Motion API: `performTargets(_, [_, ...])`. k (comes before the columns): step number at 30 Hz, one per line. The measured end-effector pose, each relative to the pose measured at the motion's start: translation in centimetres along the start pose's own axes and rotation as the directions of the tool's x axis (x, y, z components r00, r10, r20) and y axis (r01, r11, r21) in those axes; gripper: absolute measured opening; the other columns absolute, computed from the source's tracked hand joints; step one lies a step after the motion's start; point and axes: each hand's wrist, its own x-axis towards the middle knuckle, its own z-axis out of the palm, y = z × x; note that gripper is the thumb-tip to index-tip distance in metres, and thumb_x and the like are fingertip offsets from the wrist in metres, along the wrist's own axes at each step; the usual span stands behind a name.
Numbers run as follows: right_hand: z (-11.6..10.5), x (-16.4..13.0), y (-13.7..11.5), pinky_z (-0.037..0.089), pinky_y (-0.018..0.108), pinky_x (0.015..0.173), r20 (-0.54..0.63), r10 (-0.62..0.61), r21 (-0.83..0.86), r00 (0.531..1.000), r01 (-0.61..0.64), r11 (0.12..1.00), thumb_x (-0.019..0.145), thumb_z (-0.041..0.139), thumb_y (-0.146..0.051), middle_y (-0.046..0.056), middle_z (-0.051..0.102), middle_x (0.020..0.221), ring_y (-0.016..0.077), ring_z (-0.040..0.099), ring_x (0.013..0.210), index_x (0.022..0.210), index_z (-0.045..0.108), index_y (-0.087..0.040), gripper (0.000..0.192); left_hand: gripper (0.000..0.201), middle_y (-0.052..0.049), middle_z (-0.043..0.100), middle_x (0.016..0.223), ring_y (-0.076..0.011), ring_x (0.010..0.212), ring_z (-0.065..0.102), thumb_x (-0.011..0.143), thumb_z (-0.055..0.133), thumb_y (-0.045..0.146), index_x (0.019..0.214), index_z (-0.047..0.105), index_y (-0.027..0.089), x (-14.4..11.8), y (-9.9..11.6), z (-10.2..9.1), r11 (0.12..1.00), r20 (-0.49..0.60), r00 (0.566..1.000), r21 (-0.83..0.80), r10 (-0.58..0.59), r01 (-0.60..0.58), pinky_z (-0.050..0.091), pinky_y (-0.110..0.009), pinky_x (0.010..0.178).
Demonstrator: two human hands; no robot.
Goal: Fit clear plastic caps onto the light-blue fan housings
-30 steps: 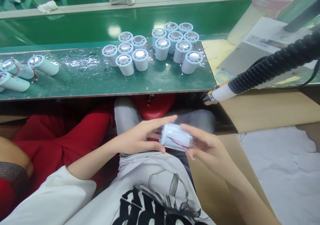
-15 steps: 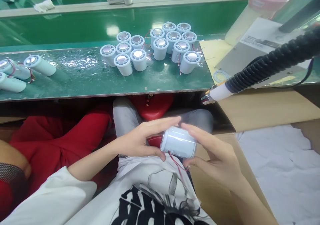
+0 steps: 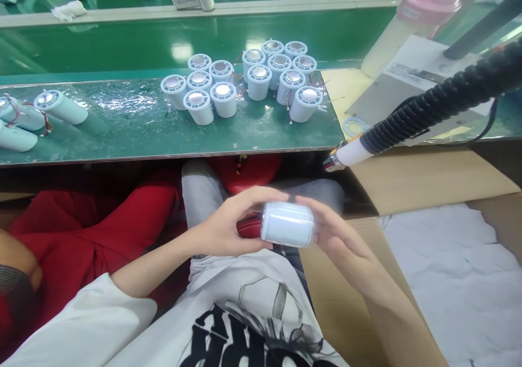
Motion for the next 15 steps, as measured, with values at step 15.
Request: performTargets(15, [-0.5, -0.5, 1.1, 0.043, 0.046, 0.106, 0.042, -0.346, -0.544, 0.937, 0.312, 0.779, 0.081, 0.071, -0.018, 0.009, 0.050, 0.138, 0.0279, 0.048, 0.128, 0.129, 0.051, -0.032, 0.054, 0.051, -0.006, 0.059, 0.103, -0.0167, 0.087, 0.062, 0.077, 0.070, 0.043, 0.117, 0.048, 0.021, 1.2, 0.2, 0.3, 0.700, 0.257, 0.826, -0.440, -0.502, 0.562, 0.054, -0.028, 0.070])
